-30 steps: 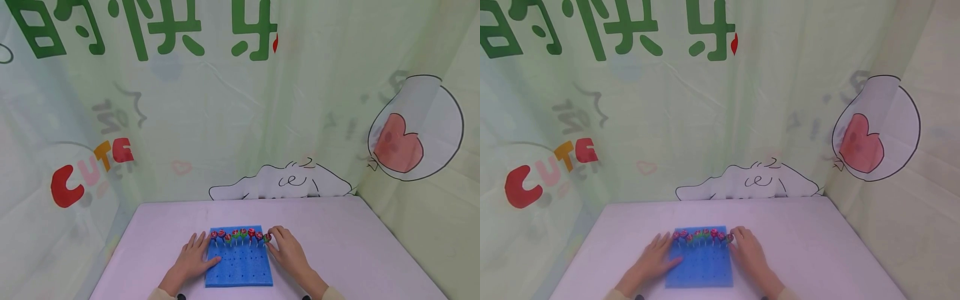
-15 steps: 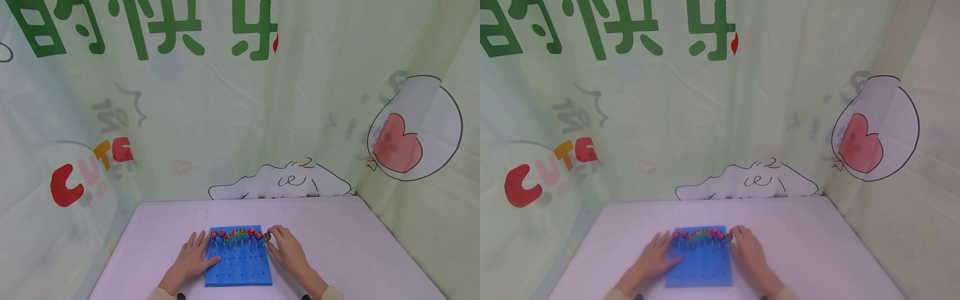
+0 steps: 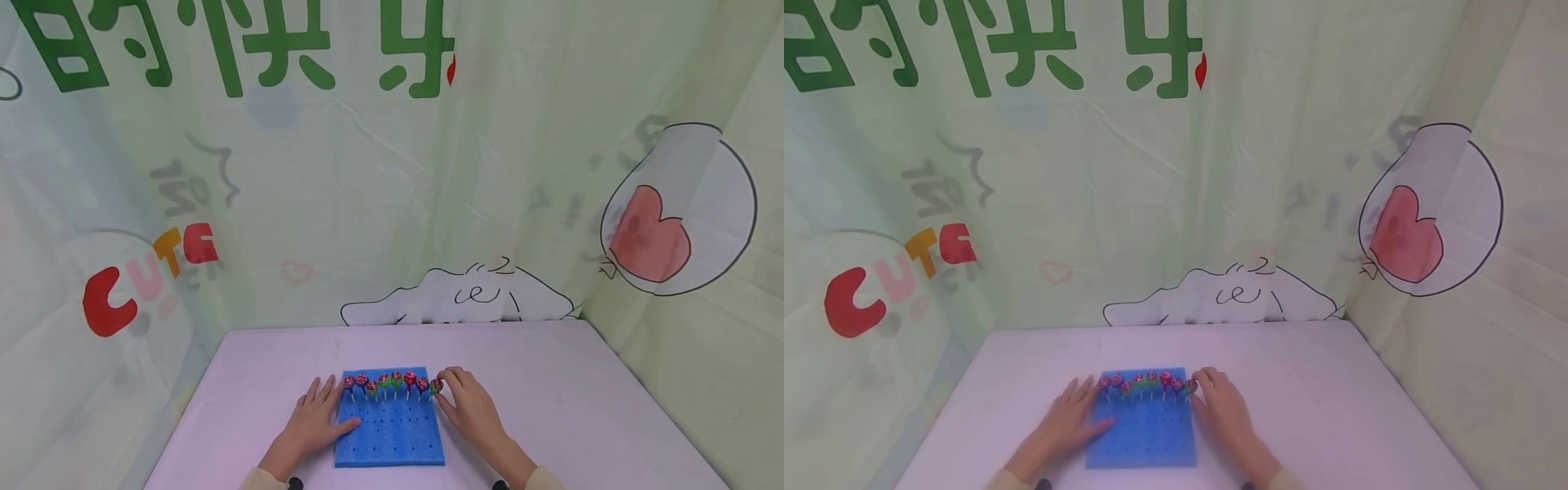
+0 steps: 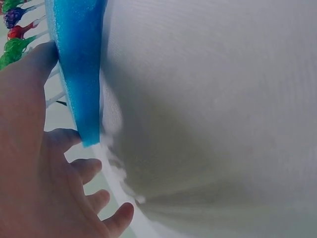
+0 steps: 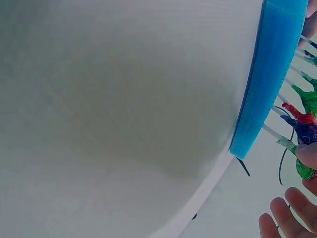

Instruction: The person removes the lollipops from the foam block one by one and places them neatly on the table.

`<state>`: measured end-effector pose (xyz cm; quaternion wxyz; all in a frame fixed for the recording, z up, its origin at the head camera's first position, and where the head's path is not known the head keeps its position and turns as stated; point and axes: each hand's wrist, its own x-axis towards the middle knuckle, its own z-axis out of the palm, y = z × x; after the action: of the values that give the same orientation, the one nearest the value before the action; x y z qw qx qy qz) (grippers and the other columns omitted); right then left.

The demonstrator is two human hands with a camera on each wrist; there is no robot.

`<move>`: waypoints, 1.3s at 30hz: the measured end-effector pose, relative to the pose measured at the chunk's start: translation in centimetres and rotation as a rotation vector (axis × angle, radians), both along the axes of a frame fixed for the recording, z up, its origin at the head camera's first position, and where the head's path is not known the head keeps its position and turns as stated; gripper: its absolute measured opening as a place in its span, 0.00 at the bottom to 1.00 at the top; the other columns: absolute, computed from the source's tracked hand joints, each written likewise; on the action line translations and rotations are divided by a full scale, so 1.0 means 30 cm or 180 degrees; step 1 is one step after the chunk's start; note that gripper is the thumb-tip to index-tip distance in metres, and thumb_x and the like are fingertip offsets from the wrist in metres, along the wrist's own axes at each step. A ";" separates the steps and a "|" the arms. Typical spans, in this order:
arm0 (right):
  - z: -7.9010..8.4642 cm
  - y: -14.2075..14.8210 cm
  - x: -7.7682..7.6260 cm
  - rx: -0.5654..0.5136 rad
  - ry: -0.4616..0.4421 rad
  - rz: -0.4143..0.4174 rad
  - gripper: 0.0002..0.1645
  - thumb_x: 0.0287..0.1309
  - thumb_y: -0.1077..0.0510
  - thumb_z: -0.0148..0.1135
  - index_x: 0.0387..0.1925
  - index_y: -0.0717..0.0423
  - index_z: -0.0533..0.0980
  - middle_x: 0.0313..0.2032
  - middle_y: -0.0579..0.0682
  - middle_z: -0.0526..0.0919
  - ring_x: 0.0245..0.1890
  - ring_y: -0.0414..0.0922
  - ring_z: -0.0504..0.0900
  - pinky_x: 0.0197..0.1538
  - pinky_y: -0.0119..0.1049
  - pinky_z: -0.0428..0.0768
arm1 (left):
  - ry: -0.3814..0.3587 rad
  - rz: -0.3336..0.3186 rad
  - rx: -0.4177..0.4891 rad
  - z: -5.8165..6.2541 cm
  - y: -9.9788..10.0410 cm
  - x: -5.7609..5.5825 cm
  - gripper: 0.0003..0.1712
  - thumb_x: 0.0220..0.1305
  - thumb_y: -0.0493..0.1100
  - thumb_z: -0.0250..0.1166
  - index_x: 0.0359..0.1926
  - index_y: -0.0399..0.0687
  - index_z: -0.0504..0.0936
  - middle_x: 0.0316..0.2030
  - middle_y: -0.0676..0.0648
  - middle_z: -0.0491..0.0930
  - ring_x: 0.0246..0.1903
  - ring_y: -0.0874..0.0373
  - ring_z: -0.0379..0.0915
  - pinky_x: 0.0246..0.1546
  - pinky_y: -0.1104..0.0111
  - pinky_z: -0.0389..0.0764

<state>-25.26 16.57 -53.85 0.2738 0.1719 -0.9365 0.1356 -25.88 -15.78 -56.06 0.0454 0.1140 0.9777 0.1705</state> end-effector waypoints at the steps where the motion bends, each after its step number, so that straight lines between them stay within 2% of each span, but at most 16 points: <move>1: 0.001 0.000 0.001 -0.0002 0.0005 0.0001 0.23 0.48 0.54 0.80 0.46 0.48 0.78 0.46 0.45 0.81 0.45 0.43 0.82 0.47 0.40 0.85 | 0.0003 -0.0006 0.0012 0.002 0.001 0.002 0.57 0.58 0.81 0.55 0.76 0.49 0.62 0.78 0.40 0.55 0.78 0.34 0.43 0.71 0.34 0.54; 16: 0.028 0.008 -0.010 -0.0040 0.0126 0.0087 0.24 0.49 0.56 0.80 0.48 0.49 0.79 0.46 0.45 0.81 0.44 0.43 0.81 0.46 0.39 0.85 | -0.0020 0.0025 -0.0003 0.006 0.008 0.004 0.57 0.58 0.80 0.55 0.76 0.48 0.62 0.78 0.40 0.56 0.78 0.34 0.43 0.71 0.34 0.54; 28: 0.079 0.017 -0.013 -0.0018 -0.0032 0.0070 0.23 0.49 0.56 0.80 0.48 0.50 0.80 0.45 0.46 0.82 0.45 0.44 0.83 0.47 0.39 0.86 | -0.0022 0.0010 0.0021 0.003 0.008 0.002 0.57 0.58 0.80 0.56 0.76 0.49 0.62 0.78 0.41 0.55 0.78 0.34 0.42 0.71 0.33 0.53; 33: 0.110 0.024 -0.016 0.0030 -0.0206 0.0037 0.21 0.49 0.55 0.79 0.46 0.50 0.82 0.42 0.45 0.84 0.42 0.43 0.83 0.45 0.39 0.86 | -0.0026 0.0021 0.0045 0.007 0.010 0.006 0.57 0.58 0.79 0.57 0.76 0.47 0.62 0.78 0.40 0.55 0.78 0.34 0.42 0.71 0.33 0.53; 39: 0.163 0.033 -0.022 0.0009 -0.0686 0.0048 0.18 0.53 0.53 0.76 0.46 0.49 0.83 0.39 0.44 0.85 0.40 0.42 0.83 0.44 0.38 0.86 | -0.0022 0.0029 0.0071 0.012 0.013 0.010 0.56 0.58 0.78 0.59 0.76 0.47 0.62 0.77 0.40 0.56 0.78 0.34 0.42 0.71 0.33 0.54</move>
<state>-25.90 17.56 -48.95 0.1702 0.1637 -0.9594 0.1540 -25.58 -15.39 -55.71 0.0467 0.1095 0.9761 0.1821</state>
